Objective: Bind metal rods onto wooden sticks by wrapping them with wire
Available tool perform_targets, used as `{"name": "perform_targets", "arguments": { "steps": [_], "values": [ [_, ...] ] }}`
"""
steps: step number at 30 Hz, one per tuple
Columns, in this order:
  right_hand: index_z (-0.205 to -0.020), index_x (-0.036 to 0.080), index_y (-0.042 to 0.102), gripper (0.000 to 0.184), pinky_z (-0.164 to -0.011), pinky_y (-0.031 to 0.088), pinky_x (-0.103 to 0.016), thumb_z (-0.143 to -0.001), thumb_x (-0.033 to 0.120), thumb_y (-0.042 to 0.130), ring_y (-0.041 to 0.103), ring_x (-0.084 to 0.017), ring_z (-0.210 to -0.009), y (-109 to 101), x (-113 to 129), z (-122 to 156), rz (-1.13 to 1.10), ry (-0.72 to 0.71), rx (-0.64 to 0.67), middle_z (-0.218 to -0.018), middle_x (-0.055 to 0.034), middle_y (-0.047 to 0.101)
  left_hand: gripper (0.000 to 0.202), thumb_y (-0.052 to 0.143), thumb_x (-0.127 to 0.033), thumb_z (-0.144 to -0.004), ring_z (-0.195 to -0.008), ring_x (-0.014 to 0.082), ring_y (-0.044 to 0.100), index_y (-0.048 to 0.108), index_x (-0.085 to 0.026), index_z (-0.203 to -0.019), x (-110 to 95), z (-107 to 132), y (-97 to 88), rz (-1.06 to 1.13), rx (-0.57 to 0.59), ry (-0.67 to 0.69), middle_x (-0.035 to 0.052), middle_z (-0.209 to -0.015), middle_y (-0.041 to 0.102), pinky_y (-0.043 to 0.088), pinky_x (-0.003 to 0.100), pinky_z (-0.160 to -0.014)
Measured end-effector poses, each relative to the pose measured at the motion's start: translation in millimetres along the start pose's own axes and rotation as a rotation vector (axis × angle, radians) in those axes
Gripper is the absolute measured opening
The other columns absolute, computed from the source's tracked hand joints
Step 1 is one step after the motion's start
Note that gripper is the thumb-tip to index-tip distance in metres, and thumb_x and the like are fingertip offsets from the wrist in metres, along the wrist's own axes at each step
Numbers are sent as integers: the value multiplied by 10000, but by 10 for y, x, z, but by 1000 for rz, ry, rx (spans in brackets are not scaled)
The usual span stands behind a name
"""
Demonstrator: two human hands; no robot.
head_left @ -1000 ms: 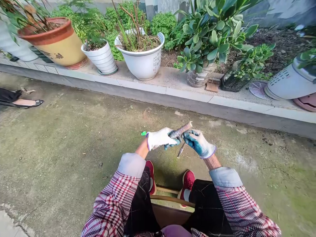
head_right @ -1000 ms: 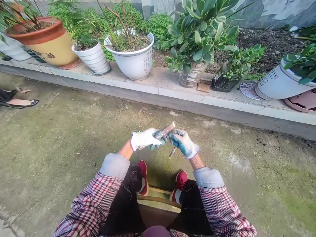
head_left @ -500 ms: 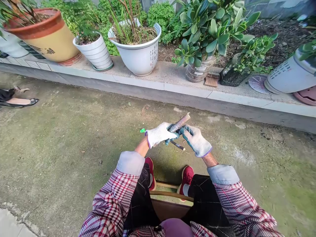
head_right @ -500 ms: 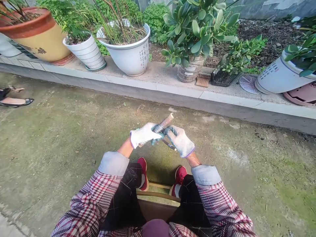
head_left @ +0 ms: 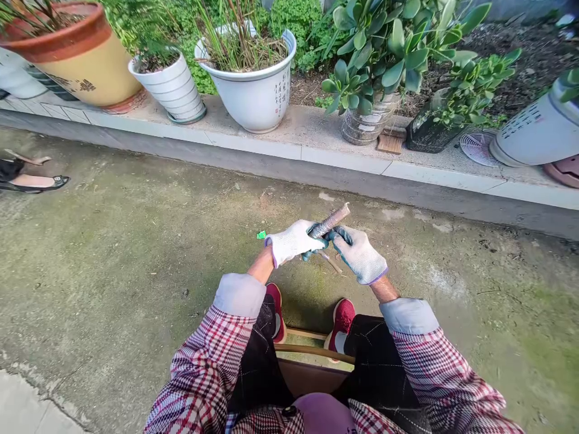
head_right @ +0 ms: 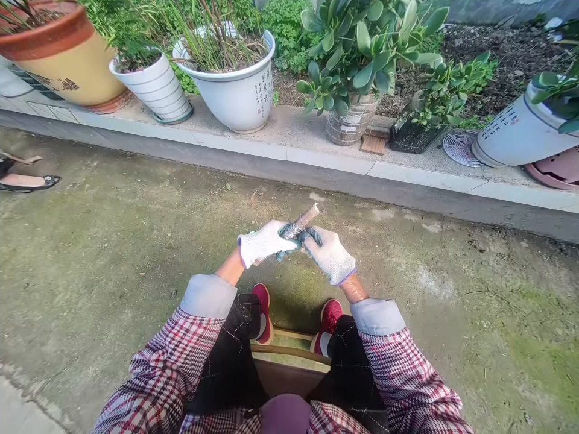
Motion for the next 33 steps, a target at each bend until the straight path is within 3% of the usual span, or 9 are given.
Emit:
{"name": "perform_targets", "arguments": {
  "steps": [5, 10, 16, 18, 21, 27, 30, 33],
  "values": [
    [-692, 228, 485, 214, -593, 361, -274, -862, 354, 458, 448, -147, -611, 6, 5, -2, 49, -24, 20, -637, 13, 527, 43, 644, -144, -789, -449, 66, 481, 606, -132, -775, 26, -15, 19, -13, 4, -3, -39, -598, 545, 413, 179, -399],
    [-659, 229, 476, 222, -597, 369, -268, -839, 354, 451, 435, -144, -616, 56, -18, -2, -11, 20, -53, -632, 13, 509, 47, 648, -171, -781, -463, 65, 476, 619, -137, -796, 51, -25, 48, -26, -15, 2, -40, -617, 550, 410, 178, -406],
    [-682, 229, 522, 200, -403, 256, -244, -785, 400, 539, 294, -95, -424, 177, -139, 0, -500, 297, -46, -491, 78, 352, 92, 655, -197, -781, -463, 70, 490, 657, -127, -841, 59, -27, 27, -48, -32, 7, -33, -632, 572, 407, 185, -400],
    [-750, 218, 567, 245, -370, 224, -236, -800, 457, 593, 270, -86, -394, 179, -147, 0, -647, 320, 14, -472, 91, 361, 132, 670, -200, -775, -466, 69, 488, 674, -128, -885, 76, -35, -4, -32, -57, 13, -38, -637, 569, 411, 186, -403],
    [-875, 196, 628, 343, -367, 272, -228, -811, 532, 653, 331, -83, -400, 137, -126, -9, -716, 295, 37, -518, 75, 459, 170, 695, -231, -787, -467, 70, 486, 677, -125, -918, 104, -51, -51, 35, -111, -18, -39, -628, 563, 430, 195, -413],
    [-861, 178, 676, 330, -392, 365, -227, -816, 503, 651, 451, -90, -418, 127, -75, 9, -527, 300, -64, -579, 36, 563, 259, 673, -201, -814, -513, 86, 518, 678, -132, -1064, 108, -77, -113, 158, -204, -53, -20, -664, 597, 432, 190, -430],
    [-847, 188, 690, 308, -437, 396, -233, -850, 489, 625, 489, -104, -474, 160, 2, 93, -391, 250, 16, -619, 15, 603, 248, 646, -216, -855, -546, 97, 548, 672, -155, -1094, 118, -90, -172, 89, -267, -92, -17, -694, 614, 445, 201, -473],
    [-834, 197, 709, 307, -518, 420, -251, -892, 479, 603, 510, -120, -546, 107, 73, 168, -194, 138, 94, -647, 8, 613, 197, 724, -257, -836, -691, 145, 642, 696, -152, -1000, 167, -92, -189, -96, -274, -181, 18, -746, 668, 492, 232, -607]
  ]
}}
Point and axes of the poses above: each hand's wrist, its own z-axis away from the middle knuckle, its own y-axis out of the palm, x = y × z, the point moved 2 cm from there along -z, towards the middle knuckle
